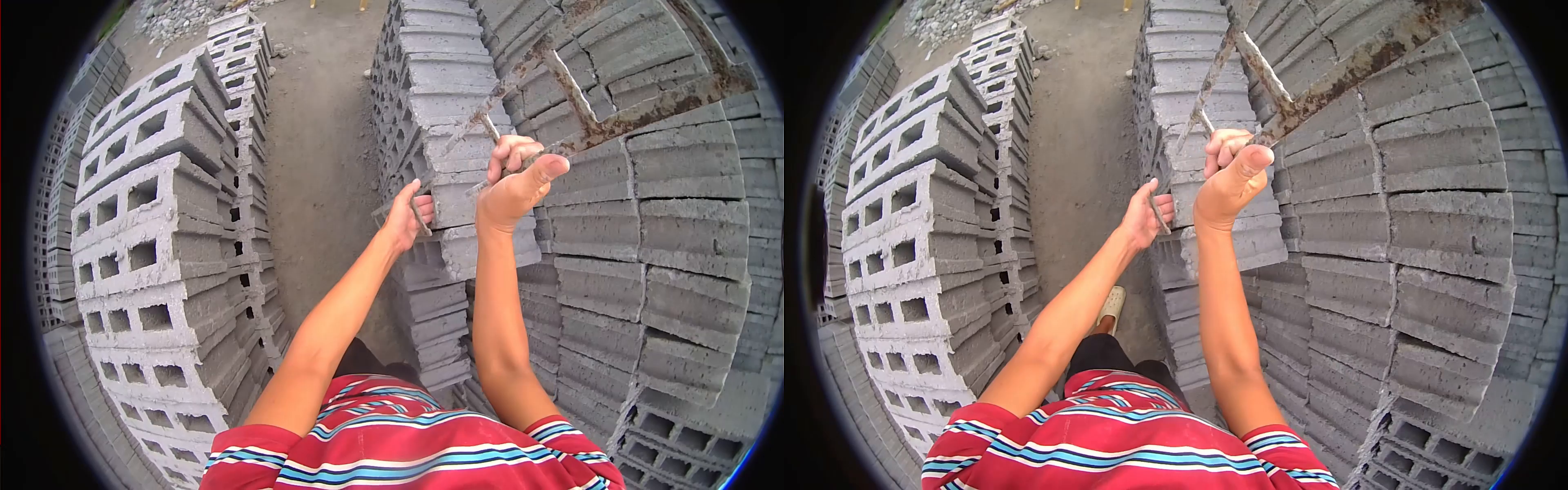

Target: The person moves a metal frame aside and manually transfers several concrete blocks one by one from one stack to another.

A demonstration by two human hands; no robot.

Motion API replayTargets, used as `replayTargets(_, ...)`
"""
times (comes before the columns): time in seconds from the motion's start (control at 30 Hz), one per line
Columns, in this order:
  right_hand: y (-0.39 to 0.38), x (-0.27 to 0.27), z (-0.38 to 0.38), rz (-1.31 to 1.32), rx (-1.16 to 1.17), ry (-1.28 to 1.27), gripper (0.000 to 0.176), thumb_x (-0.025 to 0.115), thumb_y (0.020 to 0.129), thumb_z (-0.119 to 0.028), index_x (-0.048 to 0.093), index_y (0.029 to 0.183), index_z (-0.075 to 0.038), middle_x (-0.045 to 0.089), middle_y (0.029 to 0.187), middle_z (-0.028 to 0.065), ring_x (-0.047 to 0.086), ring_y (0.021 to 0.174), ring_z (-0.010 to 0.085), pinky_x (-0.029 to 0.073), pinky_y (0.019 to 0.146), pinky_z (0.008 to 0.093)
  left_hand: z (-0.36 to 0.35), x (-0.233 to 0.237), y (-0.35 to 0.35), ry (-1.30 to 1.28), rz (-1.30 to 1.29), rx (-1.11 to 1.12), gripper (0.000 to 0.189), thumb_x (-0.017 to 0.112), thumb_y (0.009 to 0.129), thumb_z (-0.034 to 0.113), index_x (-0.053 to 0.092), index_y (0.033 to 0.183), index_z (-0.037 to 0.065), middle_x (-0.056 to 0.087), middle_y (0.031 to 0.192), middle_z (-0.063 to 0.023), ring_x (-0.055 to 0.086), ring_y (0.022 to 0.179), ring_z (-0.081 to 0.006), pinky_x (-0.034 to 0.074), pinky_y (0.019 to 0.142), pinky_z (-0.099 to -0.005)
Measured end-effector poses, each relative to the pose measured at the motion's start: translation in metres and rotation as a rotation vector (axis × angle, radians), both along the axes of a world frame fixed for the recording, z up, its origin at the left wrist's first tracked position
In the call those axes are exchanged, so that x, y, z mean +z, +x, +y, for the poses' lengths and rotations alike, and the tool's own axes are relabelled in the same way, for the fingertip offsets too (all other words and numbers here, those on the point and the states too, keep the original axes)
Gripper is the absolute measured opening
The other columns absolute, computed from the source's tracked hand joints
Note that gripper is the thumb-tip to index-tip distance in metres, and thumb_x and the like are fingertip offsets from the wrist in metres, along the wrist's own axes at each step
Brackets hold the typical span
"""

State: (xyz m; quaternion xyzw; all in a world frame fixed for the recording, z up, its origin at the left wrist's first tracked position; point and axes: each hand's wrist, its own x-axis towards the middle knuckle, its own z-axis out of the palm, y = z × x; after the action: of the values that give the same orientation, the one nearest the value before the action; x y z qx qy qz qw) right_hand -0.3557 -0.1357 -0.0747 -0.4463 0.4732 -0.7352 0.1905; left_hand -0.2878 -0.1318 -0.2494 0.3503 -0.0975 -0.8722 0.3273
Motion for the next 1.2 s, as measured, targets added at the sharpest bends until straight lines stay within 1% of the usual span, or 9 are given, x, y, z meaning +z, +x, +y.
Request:
replayTargets(0.17, 0.005, -0.024, 0.006, -0.077, 0.008, 0.079, 0.057, 0.031, 0.089, -0.056, 0.034, 0.059, -0.007, 0.047, 0.065, 0.0049, 0.033, 0.047, 0.0067, 0.024, 0.041, 0.0202, -0.001, 0.006, 0.000, 0.011, -0.040, 0.010, 0.091, 0.048, 0.077, 0.058, 0.026, 0.129, -0.013, 0.042, 0.126, -0.0240, 0.046, 0.111, -0.0274, 0.034, 0.097, -0.0329)
replayTargets(0.2, 0.002, -0.018, 0.003, -0.013, -0.025, 0.095, 0.062, 0.026, 0.085, -0.065, 0.031, 0.060, -0.009, 0.047, 0.064, 0.0071, 0.034, 0.042, 0.0097, 0.027, 0.040, 0.0205, -0.002, 0.003, 0.000, 0.001, -0.024, 0.009, 0.091, 0.049, 0.077, 0.058, 0.026, 0.128, -0.013, 0.043, 0.125, -0.0234, 0.047, 0.109, -0.0269, 0.035, 0.096, -0.0327)
replayTargets(0.33, 0.005, 0.003, 0.006, 0.020, -0.048, -0.076, 0.061, 0.026, 0.085, -0.064, 0.032, 0.061, -0.008, 0.047, 0.063, 0.0066, 0.034, 0.042, 0.0088, 0.026, 0.040, 0.0202, 0.001, 0.003, 0.001, 0.010, 0.005, 0.007, 0.090, 0.049, 0.077, 0.058, 0.028, 0.127, -0.013, 0.046, 0.121, -0.0213, 0.050, 0.104, -0.0246, 0.038, 0.092, -0.0321)
replayTargets(0.47, 0.007, -0.021, 0.009, -0.091, -0.064, 0.147, 0.062, 0.025, 0.085, -0.065, 0.032, 0.060, -0.008, 0.047, 0.065, 0.0067, 0.032, 0.042, 0.0093, 0.026, 0.040, 0.0206, 0.001, 0.008, -0.001, 0.001, 0.004, 0.024, 0.089, 0.049, 0.077, 0.057, 0.029, 0.127, -0.014, 0.049, 0.117, -0.0199, 0.052, 0.100, -0.0232, 0.040, 0.090, -0.0319)
replayTargets(0.6, 0.005, 0.017, 0.006, -0.016, -0.073, -0.110, 0.061, 0.026, 0.086, -0.063, 0.032, 0.060, -0.008, 0.047, 0.067, 0.0060, 0.032, 0.041, 0.0086, 0.026, 0.040, 0.0212, 0.002, 0.004, 0.001, 0.022, -0.039, 0.031, 0.084, 0.049, 0.077, 0.057, 0.034, 0.123, -0.012, 0.053, 0.109, -0.0175, 0.053, 0.091, -0.0209, 0.042, 0.085, -0.0319)
replayTargets(0.8, 0.000, -0.033, 0.017, -0.109, 0.011, 0.032, 0.056, 0.028, 0.089, -0.057, 0.033, 0.062, -0.008, 0.048, 0.068, 0.0066, 0.034, 0.046, 0.0075, 0.027, 0.041, 0.0206, -0.002, 0.002, 0.000, 0.073, -0.038, 0.028, 0.070, 0.051, 0.076, 0.056, 0.046, 0.110, -0.005, 0.058, 0.098, -0.0140, 0.056, 0.087, -0.0235, 0.043, 0.085, -0.0334)
replayTargets(0.93, 0.004, 0.013, 0.014, -0.049, -0.059, -0.058, 0.062, 0.023, 0.085, -0.065, 0.033, 0.060, -0.009, 0.048, 0.065, 0.0069, 0.032, 0.043, 0.0094, 0.027, 0.040, 0.0196, 0.000, 0.004, 0.007, 0.057, -0.035, 0.064, 0.064, 0.053, 0.076, 0.054, 0.048, 0.104, -0.004, 0.058, 0.100, -0.0158, 0.057, 0.085, -0.0245, 0.045, 0.082, -0.0345)
replayTargets(1.03, -0.001, 0.023, 0.027, -0.003, -0.088, -0.028, 0.065, 0.021, 0.083, -0.069, 0.032, 0.060, -0.009, 0.047, 0.065, 0.0067, 0.031, 0.042, 0.0102, 0.027, 0.040, 0.0195, 0.005, 0.000, 0.016, 0.043, -0.095, 0.087, 0.063, 0.054, 0.077, 0.052, 0.048, 0.104, -0.004, 0.058, 0.100, -0.0177, 0.058, 0.084, -0.0247, 0.046, 0.081, -0.0353)
replayTargets(1.2, -0.036, 0.021, 0.075, 0.027, -0.031, 0.006, 0.064, 0.026, 0.085, -0.064, 0.037, 0.062, -0.005, 0.049, 0.067, 0.0108, 0.033, 0.044, 0.0093, 0.027, 0.040, 0.0204, 0.031, 0.005, 0.059, -0.100, -0.466, -0.095, 0.046, 0.061, 0.076, 0.042, 0.052, 0.088, -0.002, 0.057, 0.077, -0.0111, 0.057, 0.070, -0.0199, 0.048, 0.065, -0.0304)
